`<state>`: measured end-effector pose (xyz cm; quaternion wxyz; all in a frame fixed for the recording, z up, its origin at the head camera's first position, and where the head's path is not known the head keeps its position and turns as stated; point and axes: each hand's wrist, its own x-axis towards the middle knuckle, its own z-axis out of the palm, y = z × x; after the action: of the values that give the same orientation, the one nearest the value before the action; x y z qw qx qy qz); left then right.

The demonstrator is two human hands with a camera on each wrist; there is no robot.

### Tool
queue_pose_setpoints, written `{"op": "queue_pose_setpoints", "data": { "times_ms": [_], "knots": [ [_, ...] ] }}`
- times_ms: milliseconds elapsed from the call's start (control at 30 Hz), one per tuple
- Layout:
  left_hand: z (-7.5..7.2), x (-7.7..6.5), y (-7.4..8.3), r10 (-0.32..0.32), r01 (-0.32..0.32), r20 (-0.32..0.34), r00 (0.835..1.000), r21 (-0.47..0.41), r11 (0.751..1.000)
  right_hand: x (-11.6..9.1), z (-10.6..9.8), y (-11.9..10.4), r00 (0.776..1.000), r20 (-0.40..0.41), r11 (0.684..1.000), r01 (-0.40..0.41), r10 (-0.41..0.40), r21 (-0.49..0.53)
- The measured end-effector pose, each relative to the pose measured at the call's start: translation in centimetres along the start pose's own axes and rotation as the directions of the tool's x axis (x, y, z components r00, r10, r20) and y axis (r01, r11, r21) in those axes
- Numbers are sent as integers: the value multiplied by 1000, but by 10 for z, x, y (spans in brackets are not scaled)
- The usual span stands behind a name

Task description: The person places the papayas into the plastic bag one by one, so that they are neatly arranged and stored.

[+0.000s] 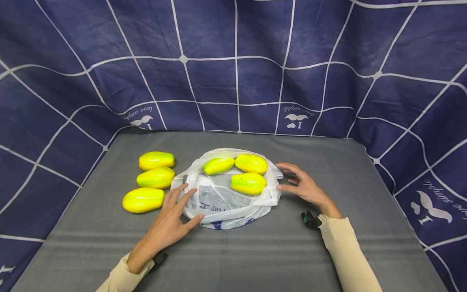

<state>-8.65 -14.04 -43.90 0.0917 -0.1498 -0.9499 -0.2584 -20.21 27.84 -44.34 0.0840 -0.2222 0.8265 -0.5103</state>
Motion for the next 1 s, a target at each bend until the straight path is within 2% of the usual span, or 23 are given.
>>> {"op": "queue_pose_setpoints", "data": {
  "times_ms": [200,833,1000],
  "knots": [
    [-1,0,0,-3,3,5,1000,0,1000,0,1,2,1000,8,1000,-30,30,2],
    [-5,1,0,-5,5,-4,1000,-4,1000,0,5,6,998,15,993,-62,63,-101],
    [-7,2,0,9,-9,-30,1000,-11,1000,1,4,6,998,16,993,-66,68,-94]
  ]
}}
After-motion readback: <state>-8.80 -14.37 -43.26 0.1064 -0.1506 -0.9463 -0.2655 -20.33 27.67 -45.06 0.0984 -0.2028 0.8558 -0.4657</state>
